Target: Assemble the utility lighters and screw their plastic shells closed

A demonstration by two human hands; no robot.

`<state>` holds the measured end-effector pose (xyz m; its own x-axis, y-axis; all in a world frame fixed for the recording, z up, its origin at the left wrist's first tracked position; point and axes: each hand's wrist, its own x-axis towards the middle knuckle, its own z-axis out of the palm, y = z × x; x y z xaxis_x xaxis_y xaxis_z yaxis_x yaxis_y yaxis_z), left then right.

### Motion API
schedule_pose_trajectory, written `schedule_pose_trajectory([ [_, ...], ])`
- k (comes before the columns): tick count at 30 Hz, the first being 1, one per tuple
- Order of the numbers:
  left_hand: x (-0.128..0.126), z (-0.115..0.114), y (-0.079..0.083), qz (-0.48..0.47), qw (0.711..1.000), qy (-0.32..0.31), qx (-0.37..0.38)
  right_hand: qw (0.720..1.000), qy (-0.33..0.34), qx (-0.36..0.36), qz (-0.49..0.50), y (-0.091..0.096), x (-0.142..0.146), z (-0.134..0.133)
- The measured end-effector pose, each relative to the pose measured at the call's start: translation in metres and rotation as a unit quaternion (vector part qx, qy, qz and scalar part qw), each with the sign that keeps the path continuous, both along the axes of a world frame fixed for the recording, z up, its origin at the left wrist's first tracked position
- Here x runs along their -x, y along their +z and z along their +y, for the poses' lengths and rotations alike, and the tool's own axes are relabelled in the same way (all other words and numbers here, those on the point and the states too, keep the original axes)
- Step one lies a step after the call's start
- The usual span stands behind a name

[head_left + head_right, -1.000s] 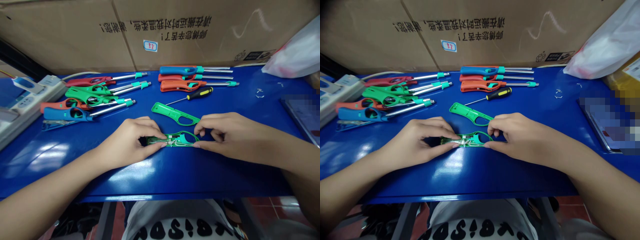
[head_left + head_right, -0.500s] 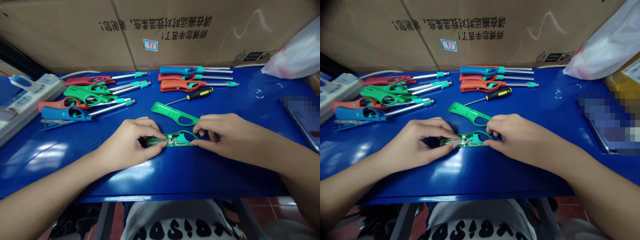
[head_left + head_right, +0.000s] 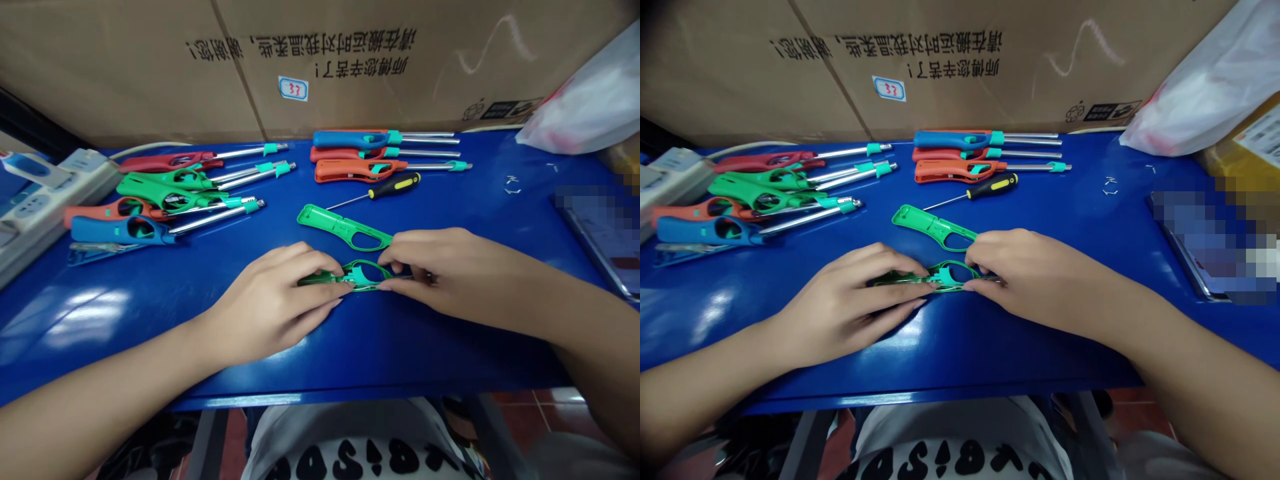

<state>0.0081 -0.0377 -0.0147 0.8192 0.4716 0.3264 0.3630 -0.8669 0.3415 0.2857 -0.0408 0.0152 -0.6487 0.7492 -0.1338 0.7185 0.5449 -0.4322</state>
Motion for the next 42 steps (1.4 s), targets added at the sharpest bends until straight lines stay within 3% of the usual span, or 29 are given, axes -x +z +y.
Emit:
schedule_pose_trajectory([
  [22, -0.001, 0.001, -0.003, -0.024, 0.999, 0.001, 0.029, 0.996, -0.076, 0.019, 0.043, -0.002, 0.001, 0.002],
  [27, 0.003, 0.007, 0.005, -0.061, 0.997, 0.017, 0.047, 0.995, -0.098, 0.019, 0.031, -0.001, 0.000, 0.002],
  [33, 0.012, 0.019, 0.015, -0.038, 0.998, 0.024, 0.035, 0.995, -0.092, 0.006, 0.030, -0.001, -0.004, 0.004],
  [42, 0.020, 0.030, 0.021, 0.003, 0.992, 0.006, 0.127, 0.992, -0.117, 0.036, 0.031, 0.002, -0.003, 0.004],
])
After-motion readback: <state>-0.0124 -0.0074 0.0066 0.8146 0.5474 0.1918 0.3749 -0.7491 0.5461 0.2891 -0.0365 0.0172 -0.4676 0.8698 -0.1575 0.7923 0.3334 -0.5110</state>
